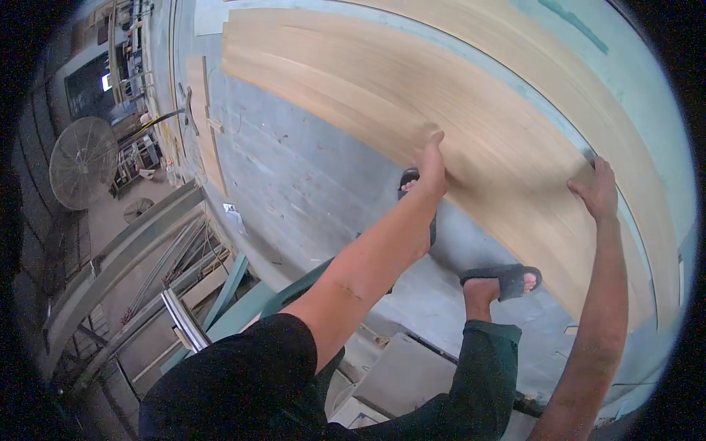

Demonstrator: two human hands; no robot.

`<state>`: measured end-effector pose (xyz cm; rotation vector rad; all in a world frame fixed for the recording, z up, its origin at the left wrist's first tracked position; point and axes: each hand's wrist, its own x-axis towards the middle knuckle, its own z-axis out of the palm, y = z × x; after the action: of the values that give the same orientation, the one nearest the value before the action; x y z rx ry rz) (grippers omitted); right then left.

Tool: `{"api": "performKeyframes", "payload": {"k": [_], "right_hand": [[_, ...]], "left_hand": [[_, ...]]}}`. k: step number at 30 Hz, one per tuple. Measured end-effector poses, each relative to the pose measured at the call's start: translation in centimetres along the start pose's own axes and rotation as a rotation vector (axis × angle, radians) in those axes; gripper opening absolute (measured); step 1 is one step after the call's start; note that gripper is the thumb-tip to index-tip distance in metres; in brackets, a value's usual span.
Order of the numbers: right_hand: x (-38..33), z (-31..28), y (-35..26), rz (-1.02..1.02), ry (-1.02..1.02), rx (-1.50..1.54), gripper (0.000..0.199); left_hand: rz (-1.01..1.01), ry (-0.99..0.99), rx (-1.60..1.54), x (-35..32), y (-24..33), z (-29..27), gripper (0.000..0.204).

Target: The person adjusts the fence and guides on a woodworking machine, measures the table using a tape measure, and positions a wooden block. Afterwards, the person picks up a curved wooden panel from the floor and places it onto the machine table.

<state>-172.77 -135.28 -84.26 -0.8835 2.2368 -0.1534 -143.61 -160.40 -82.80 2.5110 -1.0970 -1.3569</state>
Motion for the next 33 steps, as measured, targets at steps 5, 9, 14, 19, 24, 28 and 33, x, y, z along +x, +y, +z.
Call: {"api": "performKeyframes", "payload": {"k": [5,9,14,19,24,28,33], "right_hand": [[0.3,-1.3,1.7,-0.039,-0.014,0.188,0.065],[-1.5,-3.8,1.0,-0.016,-0.14,0.397,0.053],[-5.8,-5.8,-2.9,0.025,-0.308,0.613,0.037],[-14.8,-9.4,-7.4,0.053,-0.289,0.443,0.023],[-24.9,-6.1,-13.9,-0.52,0.126,0.178,0.034],[-32.8,-11.9,-16.9,-0.45,0.059,-0.013,0.057],[-41.9,-21.6,-21.6,-0.34,0.104,-0.168,0.062]], "left_hand": [[-0.122,-0.139,-0.05,-1.4,1.2,-0.6,0.107],[-0.112,-0.115,-0.051,-1.2,0.2,-0.2,0.11],[-0.006,-0.057,-0.235,1.0,-1.9,-1.2,0.106],[-0.177,-0.19,-0.63,0.9,-3.5,0.0,0.094],[0.129,-0.75,-1.207,3.9,-3.0,-6.8,0.062],[0.031,-0.828,-0.891,-6.5,0.5,-12.0,0.048],[0.059,-0.972,-0.833,-17.9,2.6,-20.4,0.044]]}}
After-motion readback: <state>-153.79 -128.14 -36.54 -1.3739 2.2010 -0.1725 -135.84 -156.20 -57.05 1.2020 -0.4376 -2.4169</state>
